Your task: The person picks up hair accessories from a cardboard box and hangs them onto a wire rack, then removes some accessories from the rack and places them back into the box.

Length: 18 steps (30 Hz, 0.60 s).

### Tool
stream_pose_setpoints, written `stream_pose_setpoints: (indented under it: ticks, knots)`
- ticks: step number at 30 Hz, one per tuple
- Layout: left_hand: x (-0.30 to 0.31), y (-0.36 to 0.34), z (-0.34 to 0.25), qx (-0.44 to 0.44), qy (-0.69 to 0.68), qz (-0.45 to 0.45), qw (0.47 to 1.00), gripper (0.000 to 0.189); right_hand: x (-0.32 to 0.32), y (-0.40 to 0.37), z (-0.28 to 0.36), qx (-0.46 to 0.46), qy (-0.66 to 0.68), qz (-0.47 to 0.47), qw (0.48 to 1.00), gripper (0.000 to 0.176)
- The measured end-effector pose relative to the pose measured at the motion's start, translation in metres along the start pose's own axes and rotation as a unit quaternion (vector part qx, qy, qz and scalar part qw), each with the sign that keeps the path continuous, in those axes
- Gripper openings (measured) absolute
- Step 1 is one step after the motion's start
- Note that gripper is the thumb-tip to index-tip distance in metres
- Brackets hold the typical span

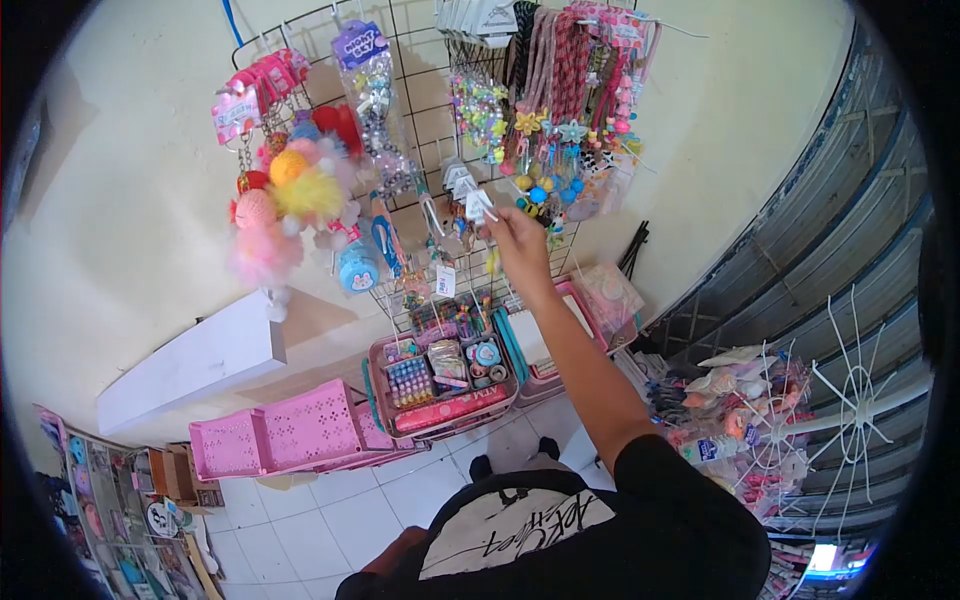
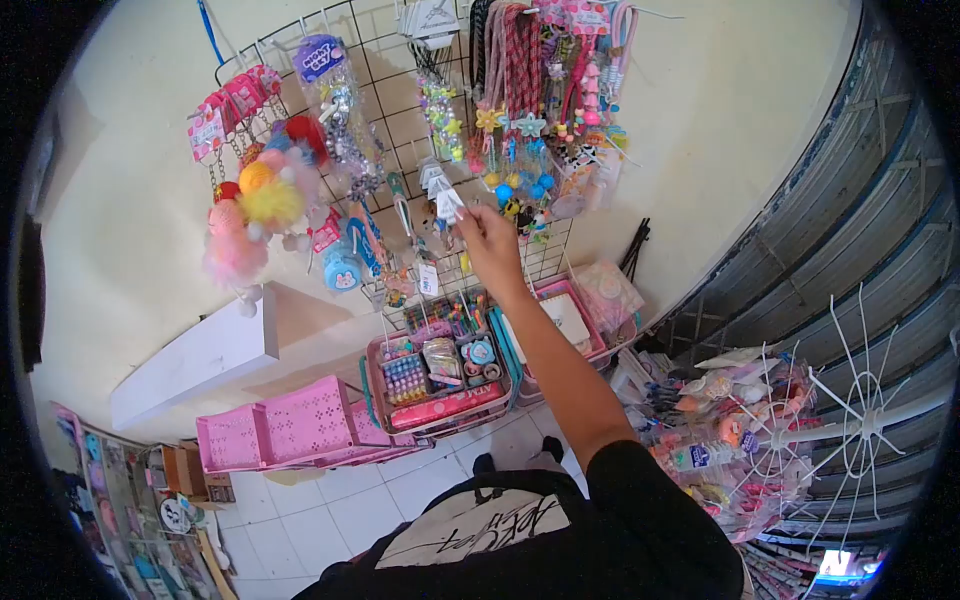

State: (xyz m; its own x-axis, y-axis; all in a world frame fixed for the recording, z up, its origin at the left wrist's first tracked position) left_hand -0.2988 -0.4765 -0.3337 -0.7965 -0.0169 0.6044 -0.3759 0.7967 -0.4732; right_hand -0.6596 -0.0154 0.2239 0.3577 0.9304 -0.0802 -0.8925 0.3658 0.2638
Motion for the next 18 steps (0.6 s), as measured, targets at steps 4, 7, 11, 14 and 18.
stream_pose_setpoints:
  ticks: [4,7,11,14,18]
  knots:
    - [0.027,0.009,0.005,0.111,-0.176,-0.062,0.976,0.039,-0.013,0.019,0.009,0.03,-0.058,-0.023,0.998,0.021]
    - [0.066,0.058,-0.008,0.094,-0.261,-0.187,0.943,0.044,-0.004,0.015,0.001,0.111,-0.104,-0.091,0.984,0.02]
    - [0.134,0.089,-0.078,0.132,-0.427,-0.239,0.862,0.05,0.013,-0.054,-0.033,0.033,-0.173,-0.068,0.982,0.021]
    - [0.138,0.105,-0.096,0.105,-0.445,-0.174,0.872,0.052,0.008,-0.152,-0.077,-0.069,-0.23,0.133,0.961,0.019]
    - [0.118,0.132,-0.112,0.035,-0.246,0.111,0.962,0.051,0.038,-0.273,-0.115,-0.164,-0.349,0.329,0.862,0.026]
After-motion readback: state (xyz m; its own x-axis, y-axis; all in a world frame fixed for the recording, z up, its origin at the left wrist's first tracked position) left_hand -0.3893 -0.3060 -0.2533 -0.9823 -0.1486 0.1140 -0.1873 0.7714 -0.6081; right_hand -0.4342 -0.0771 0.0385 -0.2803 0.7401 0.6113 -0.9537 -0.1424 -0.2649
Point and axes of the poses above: each hand's wrist, its own y-axis towards the middle knuckle, its own x-axis out of the back of the hand, z = x × y, the point moved 7 cm from there along y, towards the middle knuckle, and after that the axes turned 10 degrees about -x, right-handed, at the moved point
